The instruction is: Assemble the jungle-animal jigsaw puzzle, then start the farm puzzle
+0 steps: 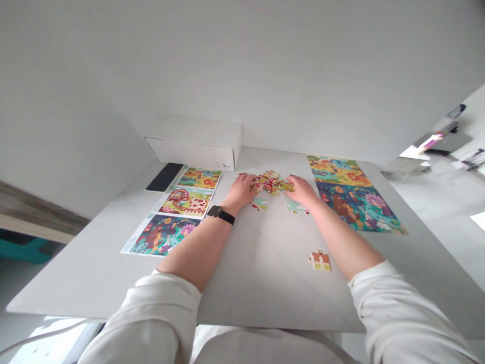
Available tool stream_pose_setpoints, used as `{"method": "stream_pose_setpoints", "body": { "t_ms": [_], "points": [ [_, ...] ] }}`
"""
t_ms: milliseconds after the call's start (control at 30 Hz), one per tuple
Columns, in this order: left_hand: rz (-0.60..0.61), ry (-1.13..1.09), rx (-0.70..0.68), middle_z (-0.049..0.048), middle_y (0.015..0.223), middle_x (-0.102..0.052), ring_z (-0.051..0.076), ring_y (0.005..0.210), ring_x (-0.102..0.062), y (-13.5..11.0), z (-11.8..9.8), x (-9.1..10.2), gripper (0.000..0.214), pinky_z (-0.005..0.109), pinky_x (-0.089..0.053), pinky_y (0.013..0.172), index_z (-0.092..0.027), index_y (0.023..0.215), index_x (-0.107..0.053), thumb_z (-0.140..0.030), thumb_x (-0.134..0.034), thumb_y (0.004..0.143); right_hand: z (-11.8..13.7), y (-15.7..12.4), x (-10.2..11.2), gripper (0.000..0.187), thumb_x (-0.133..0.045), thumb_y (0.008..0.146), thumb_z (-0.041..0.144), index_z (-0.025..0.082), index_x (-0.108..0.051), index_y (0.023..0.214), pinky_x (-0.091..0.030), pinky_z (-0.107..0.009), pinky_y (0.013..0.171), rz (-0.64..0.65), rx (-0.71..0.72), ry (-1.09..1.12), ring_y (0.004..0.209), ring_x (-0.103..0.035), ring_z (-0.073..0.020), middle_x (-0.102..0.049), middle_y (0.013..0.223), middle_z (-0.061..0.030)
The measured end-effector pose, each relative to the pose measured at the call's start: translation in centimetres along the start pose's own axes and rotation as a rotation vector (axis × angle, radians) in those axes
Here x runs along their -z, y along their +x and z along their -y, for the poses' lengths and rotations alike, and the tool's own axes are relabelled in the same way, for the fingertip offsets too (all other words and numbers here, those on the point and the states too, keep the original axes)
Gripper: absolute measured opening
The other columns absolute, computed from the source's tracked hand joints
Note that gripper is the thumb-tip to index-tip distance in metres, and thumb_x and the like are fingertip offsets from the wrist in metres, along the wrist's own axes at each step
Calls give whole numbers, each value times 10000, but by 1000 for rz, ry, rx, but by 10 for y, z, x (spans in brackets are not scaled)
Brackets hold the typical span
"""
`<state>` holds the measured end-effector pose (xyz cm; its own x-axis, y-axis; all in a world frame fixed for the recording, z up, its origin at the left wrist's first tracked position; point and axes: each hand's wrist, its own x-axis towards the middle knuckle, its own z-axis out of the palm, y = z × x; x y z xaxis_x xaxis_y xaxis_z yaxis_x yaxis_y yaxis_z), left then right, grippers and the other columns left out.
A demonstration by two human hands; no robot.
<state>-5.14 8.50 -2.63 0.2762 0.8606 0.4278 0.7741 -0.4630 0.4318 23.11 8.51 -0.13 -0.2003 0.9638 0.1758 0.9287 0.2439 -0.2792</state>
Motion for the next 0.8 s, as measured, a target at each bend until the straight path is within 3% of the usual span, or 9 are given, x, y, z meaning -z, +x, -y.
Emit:
{"method": "stream_pose_setpoints", "body": {
  "t_ms": [100, 300, 600, 800],
  "points": [
    [-16, -17, 15, 172, 1335, -686, 326, 1271, -610, 1, 2, -3, 507, 465, -471, 1143, -144, 1403, -621, -177, -618, 897, -15, 0, 5, 572, -773, 841, 190, 184, -646, 1399, -504, -435, 1111, 14, -32, -15, 1262, -664, -300, -717, 1354, -155],
    [-13, -30, 39, 178, 1364, -672, 344, 1321, -589, 1, 3, -5, 561, 482, -458, 1162, -144, 1449, -589, -196, -628, 892, -26, 4, 16, 488, -681, 887, 140, 160, -673, 1374, -525, -430, 1073, 32, -89, -50, 1214, -705, -320, -739, 1325, -174],
    [-1, -26, 60, 187, 1352, -682, 348, 1295, -608, 2, 1, -3, 594, 485, -478, 1137, -117, 1482, -560, -239, -631, 905, 23, 27, 1, 341, -746, 940, 417, 202, -727, 1205, -527, -455, 1038, 42, 6, -6, 1168, -717, -330, -782, 1211, -148],
    [12, -1, 80, 172, 1386, -668, 330, 1315, -600, 2, -1, -3, 588, 470, -473, 1148, -158, 1478, -568, -226, -628, 897, 39, 40, -10, 363, -799, 871, 299, 218, -717, 1216, -561, -441, 993, 47, 45, 35, 1114, -730, -302, -780, 1197, -122]
  ]
}}
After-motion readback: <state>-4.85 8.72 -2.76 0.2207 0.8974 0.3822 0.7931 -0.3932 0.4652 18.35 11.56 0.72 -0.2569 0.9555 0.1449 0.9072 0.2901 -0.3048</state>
